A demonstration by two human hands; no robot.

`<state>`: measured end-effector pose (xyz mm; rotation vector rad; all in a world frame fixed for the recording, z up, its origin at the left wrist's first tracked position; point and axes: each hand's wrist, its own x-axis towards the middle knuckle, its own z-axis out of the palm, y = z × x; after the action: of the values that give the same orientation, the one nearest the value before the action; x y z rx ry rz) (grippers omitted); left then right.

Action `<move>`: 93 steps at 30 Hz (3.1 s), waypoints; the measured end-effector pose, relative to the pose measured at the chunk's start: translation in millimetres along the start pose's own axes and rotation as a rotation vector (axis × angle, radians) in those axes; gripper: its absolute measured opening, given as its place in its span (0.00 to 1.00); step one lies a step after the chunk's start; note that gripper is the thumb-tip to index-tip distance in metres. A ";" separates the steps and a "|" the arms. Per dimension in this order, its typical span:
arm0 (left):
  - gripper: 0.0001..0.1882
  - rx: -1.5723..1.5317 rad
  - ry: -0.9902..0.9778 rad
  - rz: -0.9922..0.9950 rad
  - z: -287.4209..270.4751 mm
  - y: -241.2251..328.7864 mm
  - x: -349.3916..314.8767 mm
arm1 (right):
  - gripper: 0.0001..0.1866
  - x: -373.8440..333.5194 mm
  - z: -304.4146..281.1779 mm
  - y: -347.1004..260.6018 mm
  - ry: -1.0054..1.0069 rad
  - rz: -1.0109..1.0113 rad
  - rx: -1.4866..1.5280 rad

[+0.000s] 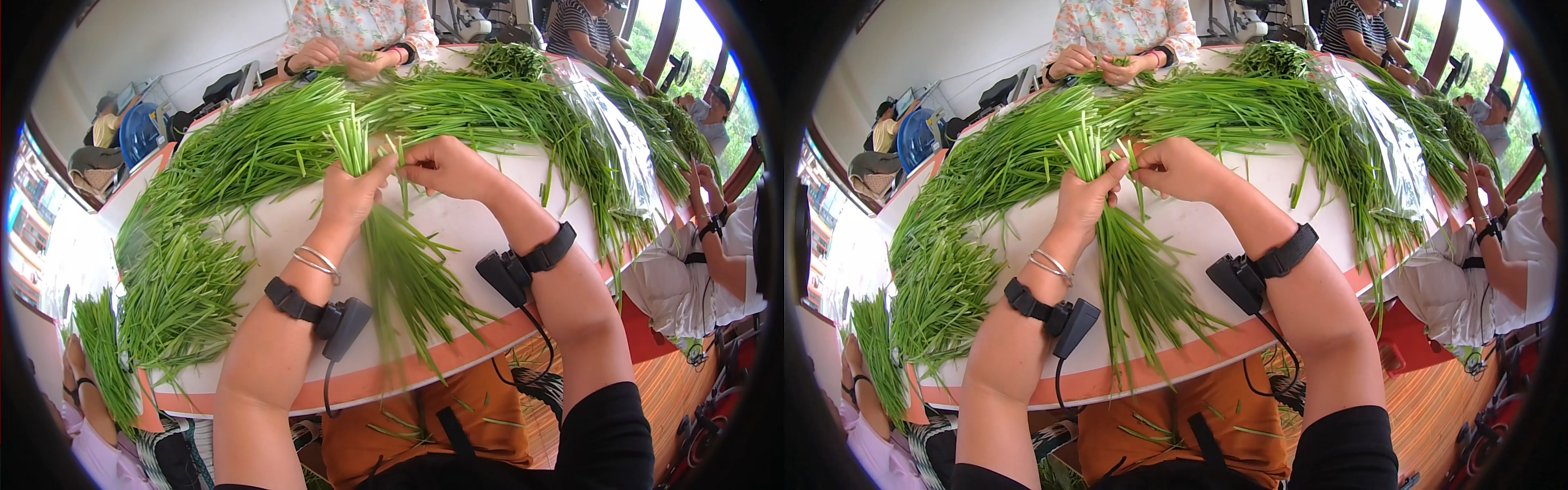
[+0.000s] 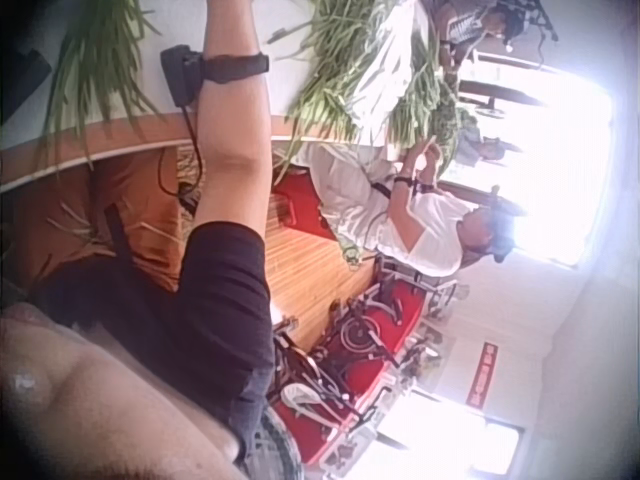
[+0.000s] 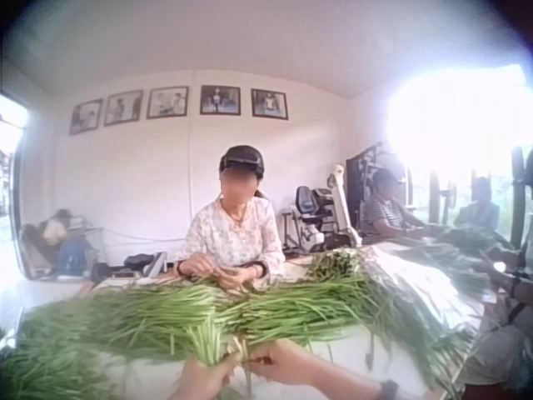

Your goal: The person gathers a bunch of chives by hand, aligns the stems, and picks through them to remove individual blades. They then set the bundle down on the table and reach for more chives from the pile.

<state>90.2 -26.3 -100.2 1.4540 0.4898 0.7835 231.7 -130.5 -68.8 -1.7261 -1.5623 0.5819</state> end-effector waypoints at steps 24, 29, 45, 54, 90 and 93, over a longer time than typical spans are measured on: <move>0.14 -0.523 -0.209 -0.059 -2.9 4.7 0.1 | 0.09 5.7 -36.9 45.7 0.704 -0.027 -0.335; 0.14 -0.527 -0.252 -0.130 -3.0 7.3 -2.5 | 0.11 1.0 -57.1 50.1 0.815 0.142 -0.198; 0.11 -0.263 -0.198 -0.137 0.4 1.2 -0.3 | 0.05 6.5 -21.8 43.5 0.350 -0.109 -0.438; 0.18 -0.113 -0.192 0.015 -0.1 2.2 -1.2 | 0.02 5.9 -3.2 6.6 0.047 -0.025 0.330; 0.13 -0.329 -0.062 -0.191 -3.2 -6.0 5.3 | 0.11 3.6 -13.4 35.9 0.159 0.048 -0.432; 0.14 -0.348 -0.071 -0.160 -4.1 -10.0 7.2 | 0.10 4.7 -13.6 32.5 0.054 0.044 -0.410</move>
<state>93.9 -17.7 -109.2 1.1019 0.3882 0.6502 263.7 -128.8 -84.2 -2.0616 -1.6929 0.2411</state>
